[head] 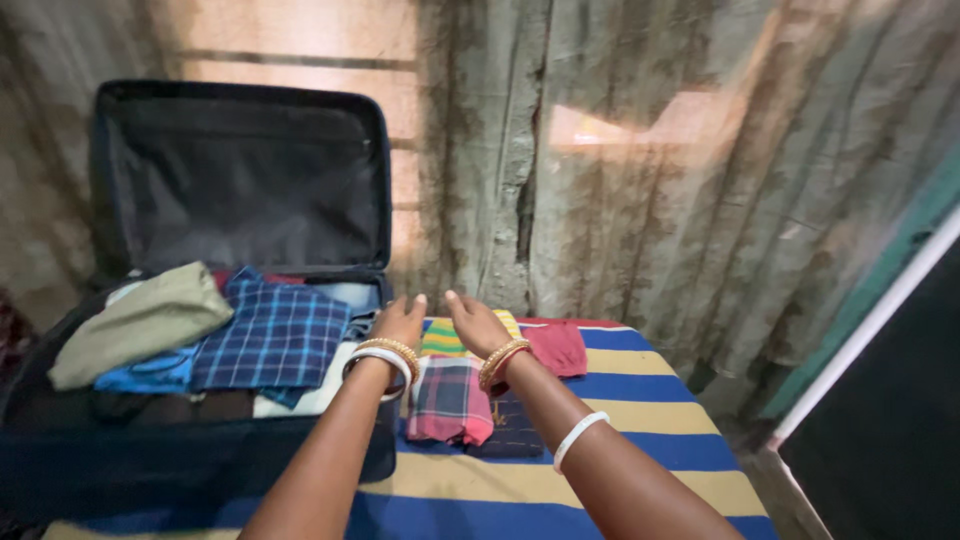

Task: The person opens a suitcase, removes various items of clothing, and folds them on a bed. The person folds a striped shirt, a solid-colored top, and a checkered garment, then places them in a neat row on the bed surface.

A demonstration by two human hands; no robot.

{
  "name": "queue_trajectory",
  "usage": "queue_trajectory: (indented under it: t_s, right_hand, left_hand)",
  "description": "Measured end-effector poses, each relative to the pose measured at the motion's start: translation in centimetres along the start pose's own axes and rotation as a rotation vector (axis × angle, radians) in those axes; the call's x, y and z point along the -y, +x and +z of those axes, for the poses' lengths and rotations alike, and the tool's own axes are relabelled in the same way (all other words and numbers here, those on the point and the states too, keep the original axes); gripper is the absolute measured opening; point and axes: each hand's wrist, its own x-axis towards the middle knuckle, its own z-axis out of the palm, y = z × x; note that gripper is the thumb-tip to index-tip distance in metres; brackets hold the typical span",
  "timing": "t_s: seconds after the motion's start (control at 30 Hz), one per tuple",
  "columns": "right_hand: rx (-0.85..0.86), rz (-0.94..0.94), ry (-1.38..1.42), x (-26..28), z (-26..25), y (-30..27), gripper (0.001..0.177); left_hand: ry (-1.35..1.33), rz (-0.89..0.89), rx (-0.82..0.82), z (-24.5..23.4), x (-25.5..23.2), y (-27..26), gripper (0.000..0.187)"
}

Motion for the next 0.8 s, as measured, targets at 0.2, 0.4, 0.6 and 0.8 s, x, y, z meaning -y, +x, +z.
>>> queue_trajectory:
  t_s: [0.2,0.4,0.6,0.8]
  right_hand:
    - [0.07,-0.008,0.036,-0.4,2.9,-0.6,0.07]
    - [0.083,0.0,0.011,1.5,6.9,0.6,0.072]
    - [0.091,0.049,-0.02,3.7,13.5,2.8,0.073]
    - [0.109,0.077,-0.047,6.2,18.5,4.1,0.074]
  left_hand:
    - [0.02,-0.036,-0.02,-1.0,2.7,-1.3,0.072]
    - [0.016,-0.043,-0.02,-4.8,6.7,-0.2,0.068]
    - [0.054,-0.061,-0.04,-9.5,11.5,3.1,0.07]
    - [0.048,-0.074,-0.016,-14.8,15.7,5.4,0.071]
